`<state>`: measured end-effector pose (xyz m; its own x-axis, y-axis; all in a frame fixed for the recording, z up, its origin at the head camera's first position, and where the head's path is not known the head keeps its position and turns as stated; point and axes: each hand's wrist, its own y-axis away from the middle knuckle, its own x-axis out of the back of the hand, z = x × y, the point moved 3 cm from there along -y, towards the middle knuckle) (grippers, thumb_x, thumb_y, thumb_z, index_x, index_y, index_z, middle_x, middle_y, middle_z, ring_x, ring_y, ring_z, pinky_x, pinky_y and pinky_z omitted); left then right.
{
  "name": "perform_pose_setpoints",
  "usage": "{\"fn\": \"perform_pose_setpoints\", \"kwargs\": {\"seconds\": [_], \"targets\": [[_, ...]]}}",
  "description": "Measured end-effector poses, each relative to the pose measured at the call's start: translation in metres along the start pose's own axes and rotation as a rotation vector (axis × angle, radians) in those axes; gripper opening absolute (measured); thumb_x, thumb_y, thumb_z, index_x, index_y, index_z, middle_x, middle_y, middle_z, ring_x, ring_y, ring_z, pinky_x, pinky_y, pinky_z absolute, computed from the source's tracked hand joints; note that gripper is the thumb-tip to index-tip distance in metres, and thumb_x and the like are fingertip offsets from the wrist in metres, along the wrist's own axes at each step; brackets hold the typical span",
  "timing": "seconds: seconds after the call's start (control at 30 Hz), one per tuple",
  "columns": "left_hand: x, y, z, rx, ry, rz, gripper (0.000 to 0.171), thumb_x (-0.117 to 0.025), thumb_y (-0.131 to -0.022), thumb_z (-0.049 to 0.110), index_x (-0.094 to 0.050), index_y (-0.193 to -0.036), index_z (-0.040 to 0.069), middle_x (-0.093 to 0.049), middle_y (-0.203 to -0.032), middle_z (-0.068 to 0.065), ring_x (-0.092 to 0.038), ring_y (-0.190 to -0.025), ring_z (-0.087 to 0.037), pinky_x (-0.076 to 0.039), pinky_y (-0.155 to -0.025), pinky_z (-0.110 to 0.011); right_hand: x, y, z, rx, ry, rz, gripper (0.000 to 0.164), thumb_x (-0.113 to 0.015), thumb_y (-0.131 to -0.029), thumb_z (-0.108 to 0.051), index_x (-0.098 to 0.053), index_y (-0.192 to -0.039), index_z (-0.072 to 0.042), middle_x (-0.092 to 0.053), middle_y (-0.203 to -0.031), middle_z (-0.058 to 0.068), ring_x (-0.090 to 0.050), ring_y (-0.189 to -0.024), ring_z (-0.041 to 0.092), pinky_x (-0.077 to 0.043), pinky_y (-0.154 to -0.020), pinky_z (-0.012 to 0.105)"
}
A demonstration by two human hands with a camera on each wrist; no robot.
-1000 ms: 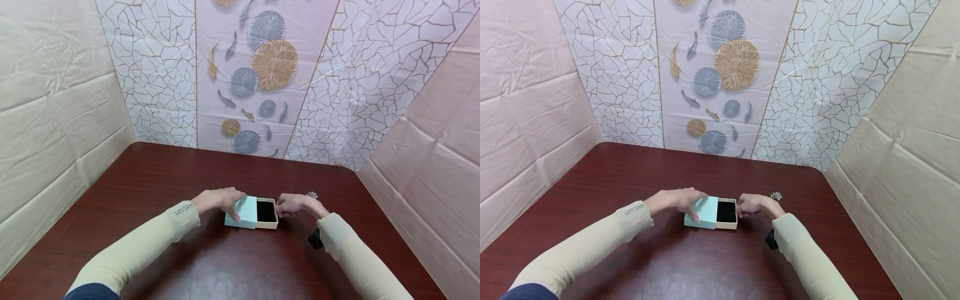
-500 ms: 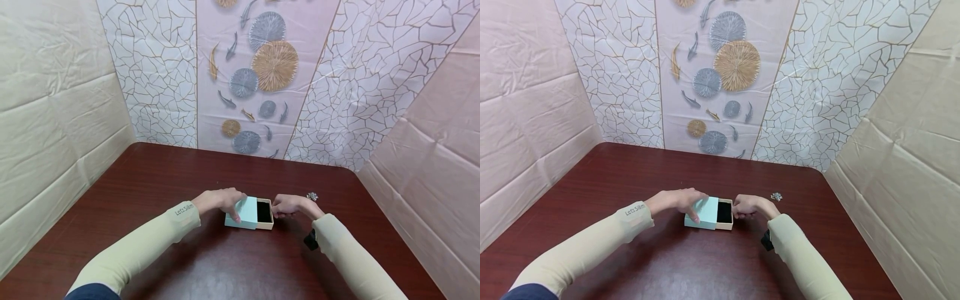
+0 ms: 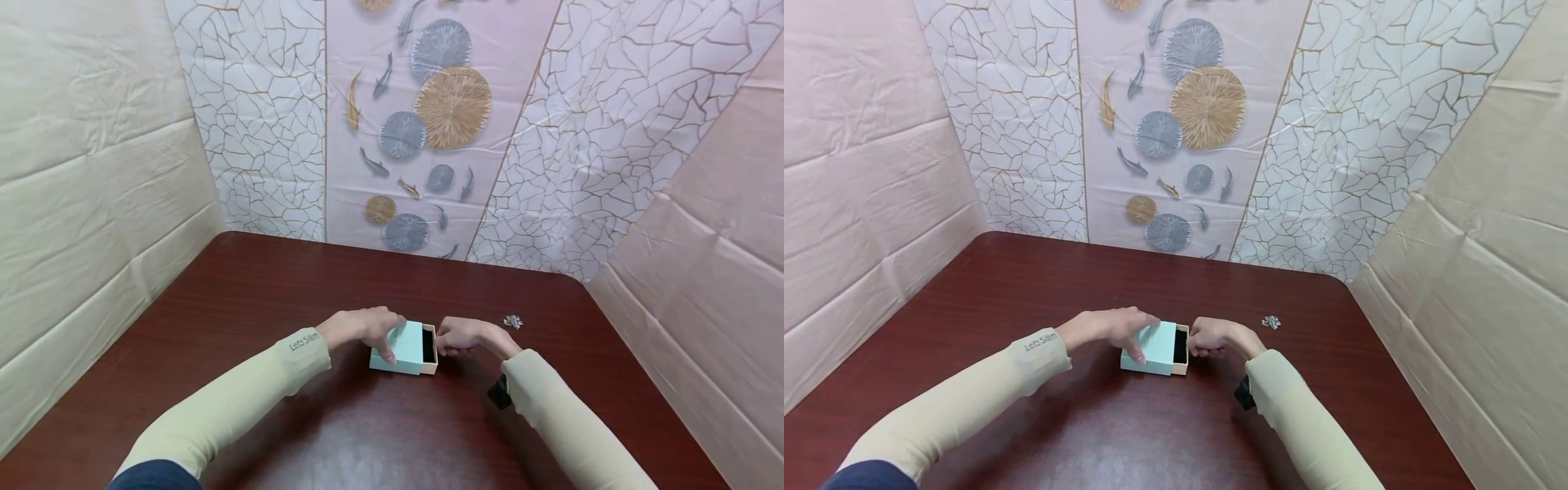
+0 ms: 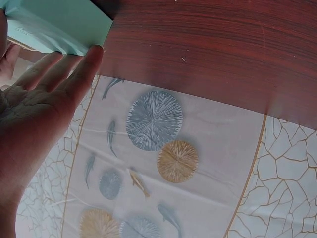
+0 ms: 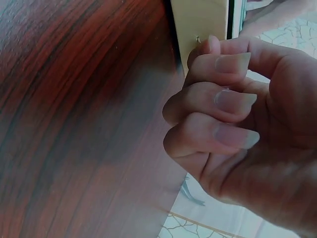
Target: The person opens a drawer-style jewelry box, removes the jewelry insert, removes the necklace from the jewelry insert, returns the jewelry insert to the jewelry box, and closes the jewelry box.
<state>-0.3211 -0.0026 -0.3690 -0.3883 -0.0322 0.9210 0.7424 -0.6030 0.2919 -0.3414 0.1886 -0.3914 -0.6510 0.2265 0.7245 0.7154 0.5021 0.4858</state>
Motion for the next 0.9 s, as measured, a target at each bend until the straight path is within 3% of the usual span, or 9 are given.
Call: {"fn": "perform_pose_setpoints", "kwargs": {"seconds": [0.5,0.9], "targets": [[0.000,-0.001,-0.001,-0.001,-0.012,0.017,0.078,-0.081,-0.077,0.036,-0.045,-0.142,0.012,-0.059,-0.127,-0.004,-0.050,-0.118,-0.018,-0.044,-0.097,-0.033,-0.004,-0.011,-0.007,0.007,-0.020,0.005,0.027,-0.045,-0.090,-0.005,-0.058,-0.067,-0.002,-0.044,-0.051,-0.001,-0.036,-0.041,0.012,-0.032,-0.043,0.025],[-0.002,-0.003,0.000,0.005,-0.007,0.012,0.079,-0.080,-0.078,0.036,-0.044,-0.144,0.012,-0.057,-0.132,-0.004,-0.050,-0.119,-0.017,-0.042,-0.100,-0.032,-0.008,-0.013,-0.008,0.019,-0.044,0.034,0.033,-0.045,-0.092,-0.007,-0.053,-0.060,-0.009,-0.041,-0.050,-0.003,-0.034,-0.042,0.011,-0.030,-0.042,0.026]]}}
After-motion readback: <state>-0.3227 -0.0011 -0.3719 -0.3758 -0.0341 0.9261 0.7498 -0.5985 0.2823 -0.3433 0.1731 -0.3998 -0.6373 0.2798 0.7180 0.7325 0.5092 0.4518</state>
